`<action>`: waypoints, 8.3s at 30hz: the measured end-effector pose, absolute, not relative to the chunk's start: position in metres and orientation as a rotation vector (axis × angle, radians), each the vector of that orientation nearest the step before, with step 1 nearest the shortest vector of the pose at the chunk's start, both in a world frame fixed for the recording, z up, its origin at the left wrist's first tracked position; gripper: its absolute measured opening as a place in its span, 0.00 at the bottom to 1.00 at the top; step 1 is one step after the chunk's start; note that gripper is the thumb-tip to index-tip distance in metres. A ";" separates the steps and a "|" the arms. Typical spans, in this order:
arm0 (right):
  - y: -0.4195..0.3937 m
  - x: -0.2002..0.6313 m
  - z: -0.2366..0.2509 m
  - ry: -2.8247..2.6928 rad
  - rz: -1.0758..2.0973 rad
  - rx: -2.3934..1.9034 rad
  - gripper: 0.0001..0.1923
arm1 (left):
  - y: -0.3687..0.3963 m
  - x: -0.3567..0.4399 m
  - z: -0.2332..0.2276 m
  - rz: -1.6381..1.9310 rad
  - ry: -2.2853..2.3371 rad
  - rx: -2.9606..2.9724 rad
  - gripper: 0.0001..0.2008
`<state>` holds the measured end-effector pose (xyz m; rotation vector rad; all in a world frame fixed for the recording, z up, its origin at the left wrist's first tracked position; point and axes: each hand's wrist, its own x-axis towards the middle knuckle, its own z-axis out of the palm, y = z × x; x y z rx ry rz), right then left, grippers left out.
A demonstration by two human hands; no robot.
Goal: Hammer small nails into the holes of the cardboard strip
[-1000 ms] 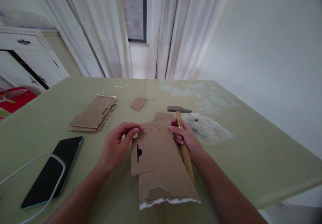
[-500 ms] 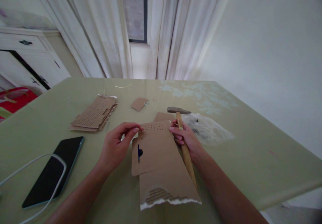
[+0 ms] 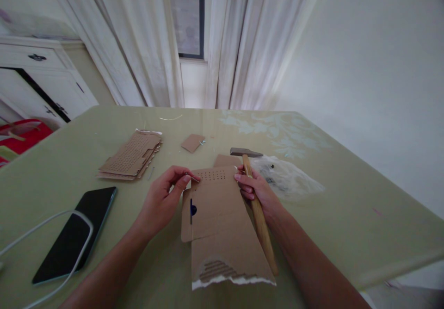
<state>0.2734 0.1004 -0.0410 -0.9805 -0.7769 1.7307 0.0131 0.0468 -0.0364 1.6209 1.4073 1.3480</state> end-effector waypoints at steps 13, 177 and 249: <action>0.099 0.275 -0.039 -0.799 1.768 -0.996 0.31 | 0.042 0.016 -0.034 1.363 1.420 1.694 0.10; 0.051 0.260 0.072 -2.489 0.391 -1.431 0.12 | 0.050 0.023 -0.037 1.352 1.282 1.951 0.17; 0.114 0.279 -0.039 -0.907 1.951 -0.680 0.20 | 0.032 0.022 -0.034 1.268 1.578 1.754 0.11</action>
